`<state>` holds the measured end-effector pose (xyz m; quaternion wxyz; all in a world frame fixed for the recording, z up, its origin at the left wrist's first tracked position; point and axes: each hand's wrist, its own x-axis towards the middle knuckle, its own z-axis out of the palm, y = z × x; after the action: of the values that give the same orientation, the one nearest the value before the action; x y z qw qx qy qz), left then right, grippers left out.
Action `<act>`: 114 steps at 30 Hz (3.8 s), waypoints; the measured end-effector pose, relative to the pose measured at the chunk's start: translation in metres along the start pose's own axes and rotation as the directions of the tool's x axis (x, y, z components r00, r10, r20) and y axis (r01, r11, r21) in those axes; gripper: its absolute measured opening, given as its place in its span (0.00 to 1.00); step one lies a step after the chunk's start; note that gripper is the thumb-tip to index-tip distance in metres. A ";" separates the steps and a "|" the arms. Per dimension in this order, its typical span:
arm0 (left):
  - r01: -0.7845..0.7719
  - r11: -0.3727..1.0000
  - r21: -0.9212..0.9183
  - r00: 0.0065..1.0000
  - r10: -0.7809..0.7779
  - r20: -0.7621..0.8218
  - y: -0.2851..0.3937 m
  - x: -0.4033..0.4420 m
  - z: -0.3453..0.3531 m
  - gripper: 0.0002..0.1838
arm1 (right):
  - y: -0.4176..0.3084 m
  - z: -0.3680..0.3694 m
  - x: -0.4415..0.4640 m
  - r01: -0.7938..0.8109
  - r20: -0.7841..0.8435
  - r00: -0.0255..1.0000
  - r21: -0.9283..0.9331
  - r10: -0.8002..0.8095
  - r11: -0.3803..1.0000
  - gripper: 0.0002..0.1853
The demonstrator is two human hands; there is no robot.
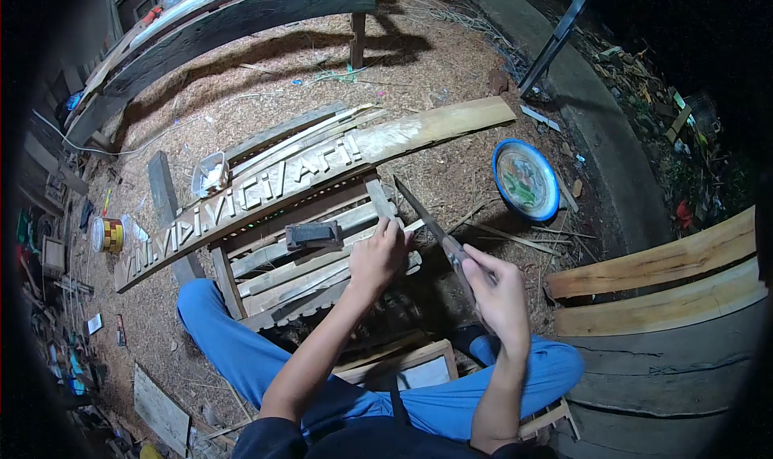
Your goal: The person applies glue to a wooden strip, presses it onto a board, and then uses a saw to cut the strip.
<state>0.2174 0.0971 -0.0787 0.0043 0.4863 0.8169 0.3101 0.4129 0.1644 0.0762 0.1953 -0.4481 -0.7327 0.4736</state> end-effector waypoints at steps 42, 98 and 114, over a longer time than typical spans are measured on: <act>0.025 0.997 -0.068 1.000 -0.026 -0.012 0.001 0.000 0.000 0.19 | -0.018 -0.009 0.003 0.064 0.016 0.998 -0.129 -0.062 0.990 0.18; -0.017 0.997 -0.080 0.999 0.013 -0.053 -0.002 -0.002 0.006 0.14 | 0.006 -0.002 -0.009 0.188 -0.026 0.982 -0.054 -0.189 0.981 0.17; -0.003 0.997 -0.073 0.996 -0.004 -0.086 0.001 -0.001 0.005 0.14 | 0.007 0.003 0.003 -0.002 0.070 0.997 0.130 -0.007 0.991 0.19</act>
<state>0.2200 0.0990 -0.0822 -0.0132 0.4718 0.8045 0.3605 0.4126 0.1667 0.0685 0.1988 -0.4163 -0.7072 0.5357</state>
